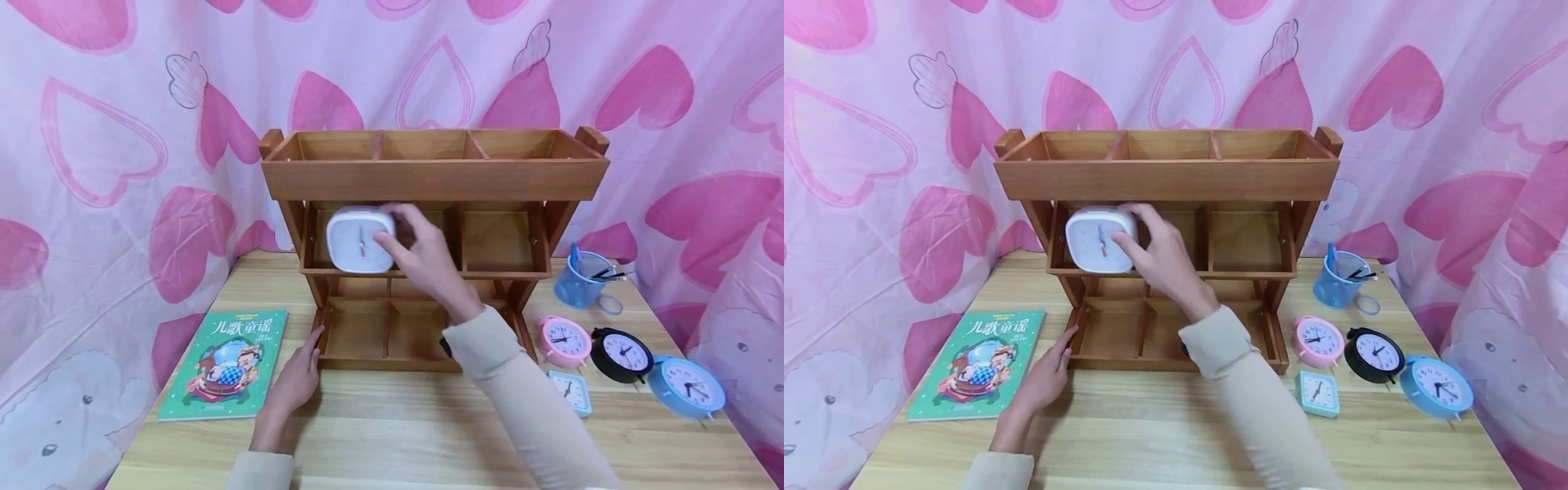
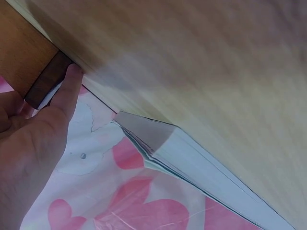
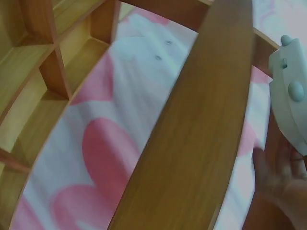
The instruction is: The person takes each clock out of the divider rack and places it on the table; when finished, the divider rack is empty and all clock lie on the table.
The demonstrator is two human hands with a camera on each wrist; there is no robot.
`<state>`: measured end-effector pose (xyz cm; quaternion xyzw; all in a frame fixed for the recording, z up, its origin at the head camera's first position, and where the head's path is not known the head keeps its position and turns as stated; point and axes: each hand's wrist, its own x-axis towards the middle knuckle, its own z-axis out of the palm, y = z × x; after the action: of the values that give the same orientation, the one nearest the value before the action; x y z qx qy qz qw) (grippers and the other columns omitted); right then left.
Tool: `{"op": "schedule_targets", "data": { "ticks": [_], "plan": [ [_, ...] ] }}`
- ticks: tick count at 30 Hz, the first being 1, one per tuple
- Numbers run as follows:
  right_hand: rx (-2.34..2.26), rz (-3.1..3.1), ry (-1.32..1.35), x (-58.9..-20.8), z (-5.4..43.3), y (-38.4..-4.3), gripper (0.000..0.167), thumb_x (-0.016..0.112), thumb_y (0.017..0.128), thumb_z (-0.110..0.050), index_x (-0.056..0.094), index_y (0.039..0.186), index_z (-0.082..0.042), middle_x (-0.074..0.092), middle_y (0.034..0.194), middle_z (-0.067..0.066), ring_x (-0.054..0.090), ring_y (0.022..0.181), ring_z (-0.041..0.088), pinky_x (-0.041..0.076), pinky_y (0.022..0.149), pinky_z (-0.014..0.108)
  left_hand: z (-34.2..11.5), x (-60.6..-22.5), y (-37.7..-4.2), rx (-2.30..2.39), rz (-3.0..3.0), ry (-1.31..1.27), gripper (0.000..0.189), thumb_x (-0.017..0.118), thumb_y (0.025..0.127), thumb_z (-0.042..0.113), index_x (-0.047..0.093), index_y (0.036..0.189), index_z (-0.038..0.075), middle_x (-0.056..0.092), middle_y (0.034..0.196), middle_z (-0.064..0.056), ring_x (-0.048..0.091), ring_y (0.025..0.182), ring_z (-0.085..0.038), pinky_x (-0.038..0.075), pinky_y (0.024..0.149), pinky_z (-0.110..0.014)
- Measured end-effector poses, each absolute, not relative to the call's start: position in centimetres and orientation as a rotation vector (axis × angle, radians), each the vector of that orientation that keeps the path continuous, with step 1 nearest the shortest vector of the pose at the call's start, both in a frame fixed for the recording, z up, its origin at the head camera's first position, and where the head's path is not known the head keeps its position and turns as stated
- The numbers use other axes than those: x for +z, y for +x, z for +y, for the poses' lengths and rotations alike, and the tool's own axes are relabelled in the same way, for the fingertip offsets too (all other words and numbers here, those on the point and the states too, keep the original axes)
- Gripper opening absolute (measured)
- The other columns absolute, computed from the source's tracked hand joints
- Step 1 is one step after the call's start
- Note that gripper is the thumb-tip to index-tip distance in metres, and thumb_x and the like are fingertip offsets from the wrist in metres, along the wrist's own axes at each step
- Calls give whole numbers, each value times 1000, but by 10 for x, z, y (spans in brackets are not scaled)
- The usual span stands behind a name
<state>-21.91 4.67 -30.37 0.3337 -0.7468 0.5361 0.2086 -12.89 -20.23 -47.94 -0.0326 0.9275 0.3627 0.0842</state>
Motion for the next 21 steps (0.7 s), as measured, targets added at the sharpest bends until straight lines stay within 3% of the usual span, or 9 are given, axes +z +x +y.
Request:
{"op": "schedule_targets", "data": {
  "ticks": [2, 8, 10, 14, 21],
  "plan": [
    [1560, -2004, 951, -308, 62, -207, 34, 67, 93, -2, 56, 125, 2, 63, 111, 16, 67, 92, 22, 59, 72, 29, -203, -480, -128, 1079, 2768, -98, 51, 31, 109, 20, 21, 159, 19, 35, 155, -26, 34, 141, -45, 34, 111, -61],
    [1612, -1997, 789, -332, 129, -169, 35, 60, 94, 7, 55, 128, 3, 62, 113, 14, 68, 97, 13, 58, 73, 21, -203, -480, -128, 1072, 2780, -89, 51, 31, 109, 20, 21, 159, 17, 36, 154, -27, 35, 141, -46, 35, 111, -62],
    [1575, -2041, 669, -341, 155, -157, 37, 59, 94, 8, 55, 130, 2, 62, 114, 9, 68, 98, 8, 58, 74, 18, -203, -480, -128, 1069, 2790, -76, 51, 31, 109, 20, 22, 159, 17, 36, 153, -27, 36, 140, -46, 35, 110, -62],
    [1488, -2132, 413, -362, 212, -133, 36, 58, 95, 7, 57, 131, 3, 63, 111, -5, 67, 89, 0, 55, 62, 13, -203, -481, -128, 1061, 2848, -23, 50, 31, 109, 18, 25, 158, 14, 41, 148, -31, 41, 136, -47, 37, 109, -61],
    [1215, -2258, 28, -409, 318, -92, 34, 63, 92, 6, 62, 126, 4, 62, 101, -29, 61, 84, -15, 48, 65, 3, -203, -481, -128, 1048, 2860, 5, 49, 30, 108, 16, 25, 158, 13, 42, 147, -32, 42, 135, -48, 37, 110, -61]
  ]
}}
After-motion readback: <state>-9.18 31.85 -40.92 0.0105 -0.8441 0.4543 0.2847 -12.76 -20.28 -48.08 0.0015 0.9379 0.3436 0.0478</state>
